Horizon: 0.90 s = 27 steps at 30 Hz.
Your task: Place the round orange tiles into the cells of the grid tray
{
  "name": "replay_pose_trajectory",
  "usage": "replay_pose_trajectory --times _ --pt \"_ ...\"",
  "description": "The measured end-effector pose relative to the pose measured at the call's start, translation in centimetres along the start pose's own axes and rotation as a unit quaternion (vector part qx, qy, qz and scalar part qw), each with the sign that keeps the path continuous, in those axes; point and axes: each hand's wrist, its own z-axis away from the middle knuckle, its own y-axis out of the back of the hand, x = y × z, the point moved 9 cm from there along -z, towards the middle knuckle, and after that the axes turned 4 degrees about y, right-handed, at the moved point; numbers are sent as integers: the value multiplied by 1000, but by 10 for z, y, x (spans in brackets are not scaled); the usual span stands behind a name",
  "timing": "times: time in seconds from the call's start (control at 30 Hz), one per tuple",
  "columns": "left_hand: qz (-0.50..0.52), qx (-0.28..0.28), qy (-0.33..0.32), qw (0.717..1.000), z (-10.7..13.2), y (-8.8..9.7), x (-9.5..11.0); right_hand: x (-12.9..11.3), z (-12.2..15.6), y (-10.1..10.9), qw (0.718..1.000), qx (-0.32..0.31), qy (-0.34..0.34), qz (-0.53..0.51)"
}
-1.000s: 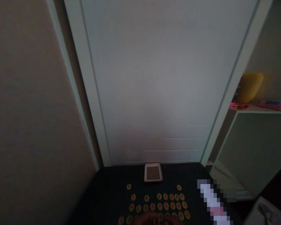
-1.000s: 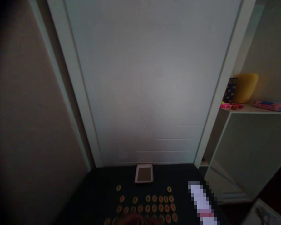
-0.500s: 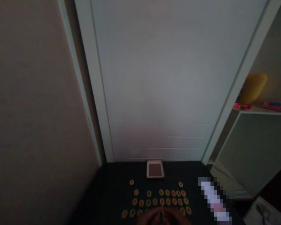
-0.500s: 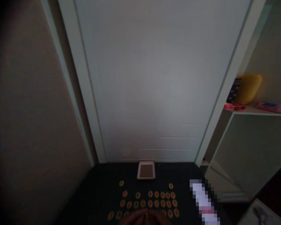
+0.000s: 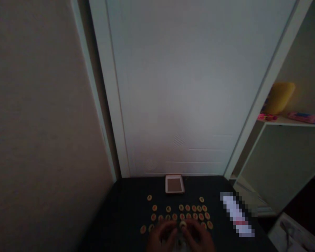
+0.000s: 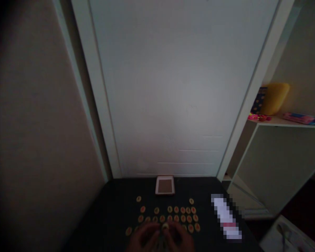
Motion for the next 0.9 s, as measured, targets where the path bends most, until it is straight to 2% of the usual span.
replay_pose_trajectory --times 0.13,0.27,0.47,0.53,0.73,0.9 --pt "-85 43 -49 994 10 27 12 -15 -8 12 999 -12 -8 -42" --pt "-140 47 -72 986 27 39 7 -23 -14 22 997 4 -21 -69" --pt "-174 -15 -73 982 50 29 -17 -23 -25 14 989 -33 -49 -132" --pt "-179 -21 -65 982 54 28 -24 -23 -28 9 987 -54 -54 -140" --pt "-168 -24 -42 985 54 28 -42 -15 -35 6 984 -59 -54 -156" --pt "-166 -24 -23 985 53 28 -47 -1 -37 9 982 -49 -62 -169"
